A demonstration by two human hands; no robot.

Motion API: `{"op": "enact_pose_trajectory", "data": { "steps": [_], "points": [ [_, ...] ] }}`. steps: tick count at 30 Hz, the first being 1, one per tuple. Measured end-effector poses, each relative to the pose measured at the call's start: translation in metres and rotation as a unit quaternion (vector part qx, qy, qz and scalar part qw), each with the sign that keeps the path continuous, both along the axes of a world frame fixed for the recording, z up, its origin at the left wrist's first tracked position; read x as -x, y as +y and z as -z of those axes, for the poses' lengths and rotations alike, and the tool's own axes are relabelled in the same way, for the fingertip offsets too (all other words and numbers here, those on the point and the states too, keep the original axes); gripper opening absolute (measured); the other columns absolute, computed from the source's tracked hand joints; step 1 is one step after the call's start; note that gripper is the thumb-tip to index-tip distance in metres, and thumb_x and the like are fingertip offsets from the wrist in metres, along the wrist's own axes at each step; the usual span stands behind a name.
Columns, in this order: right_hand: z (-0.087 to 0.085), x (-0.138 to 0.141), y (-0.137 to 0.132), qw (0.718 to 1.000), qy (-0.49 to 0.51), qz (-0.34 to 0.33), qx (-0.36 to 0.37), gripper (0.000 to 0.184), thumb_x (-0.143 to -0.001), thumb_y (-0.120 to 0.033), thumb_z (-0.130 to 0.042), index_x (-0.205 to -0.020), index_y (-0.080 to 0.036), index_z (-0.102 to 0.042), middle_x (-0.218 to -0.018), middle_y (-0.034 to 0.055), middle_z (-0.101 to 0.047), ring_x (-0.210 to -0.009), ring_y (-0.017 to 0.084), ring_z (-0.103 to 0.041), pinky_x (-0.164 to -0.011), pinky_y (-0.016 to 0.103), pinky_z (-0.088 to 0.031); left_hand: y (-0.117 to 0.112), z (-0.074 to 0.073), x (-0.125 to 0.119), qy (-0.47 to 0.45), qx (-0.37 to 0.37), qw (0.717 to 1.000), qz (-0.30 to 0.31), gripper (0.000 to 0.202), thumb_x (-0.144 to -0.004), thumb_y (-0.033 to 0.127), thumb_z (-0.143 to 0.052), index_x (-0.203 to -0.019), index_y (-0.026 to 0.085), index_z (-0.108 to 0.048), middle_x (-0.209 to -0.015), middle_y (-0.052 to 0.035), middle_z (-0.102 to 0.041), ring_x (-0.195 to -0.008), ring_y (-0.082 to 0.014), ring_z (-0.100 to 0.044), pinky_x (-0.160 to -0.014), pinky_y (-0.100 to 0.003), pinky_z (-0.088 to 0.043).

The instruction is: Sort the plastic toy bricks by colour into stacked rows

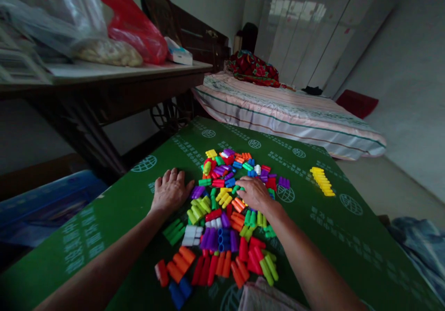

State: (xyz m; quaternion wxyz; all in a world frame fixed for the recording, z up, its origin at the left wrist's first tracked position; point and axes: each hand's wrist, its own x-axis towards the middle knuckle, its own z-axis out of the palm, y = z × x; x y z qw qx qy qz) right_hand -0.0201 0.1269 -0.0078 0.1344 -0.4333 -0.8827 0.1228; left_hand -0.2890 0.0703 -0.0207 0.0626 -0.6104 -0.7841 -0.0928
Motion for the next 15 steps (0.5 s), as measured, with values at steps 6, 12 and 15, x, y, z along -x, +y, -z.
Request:
{"op": "enact_pose_trajectory", "data": {
  "steps": [6, 12, 15],
  "points": [
    [-0.004, -0.023, -0.011, 0.999, 0.031, 0.005, -0.017, 0.028, -0.084, -0.017, -0.055, -0.106, -0.021, -0.071, -0.109, 0.0065, -0.071, -0.103, 0.019, -0.063, -0.095, 0.032, -0.046, 0.003, 0.003, 0.0, 0.003, -0.003, 1.0, 0.001, 0.059, -0.089, 0.049, -0.03, -0.126, 0.008, -0.049, -0.142, -0.0217, -0.044, -0.134, -0.037, -0.035, -0.108, -0.055, -0.032],
    [-0.001, -0.029, -0.042, 0.999, -0.04, -0.021, -0.026, 0.02, -0.081, -0.014, -0.056, -0.089, -0.021, -0.073, -0.108, 0.0067, -0.069, -0.103, 0.021, -0.062, -0.095, 0.034, -0.044, 0.002, 0.002, -0.001, 0.009, 0.0, 1.0, -0.003, 0.059, -0.089, 0.051, -0.028, -0.127, 0.01, -0.049, -0.141, -0.0205, -0.044, -0.134, -0.0359, -0.036, -0.107, -0.053, -0.033],
    [0.001, -0.037, -0.048, 0.999, -0.022, -0.018, -0.025, 0.022, -0.078, -0.011, -0.057, -0.09, -0.021, -0.073, -0.098, 0.0056, -0.07, -0.096, 0.019, -0.063, -0.091, 0.032, -0.046, 0.002, 0.001, -0.002, 0.007, 0.002, 1.0, 0.0, 0.06, -0.089, 0.051, -0.027, -0.126, 0.009, -0.049, -0.141, -0.0207, -0.044, -0.133, -0.0359, -0.036, -0.107, -0.053, -0.034]
  ]
}}
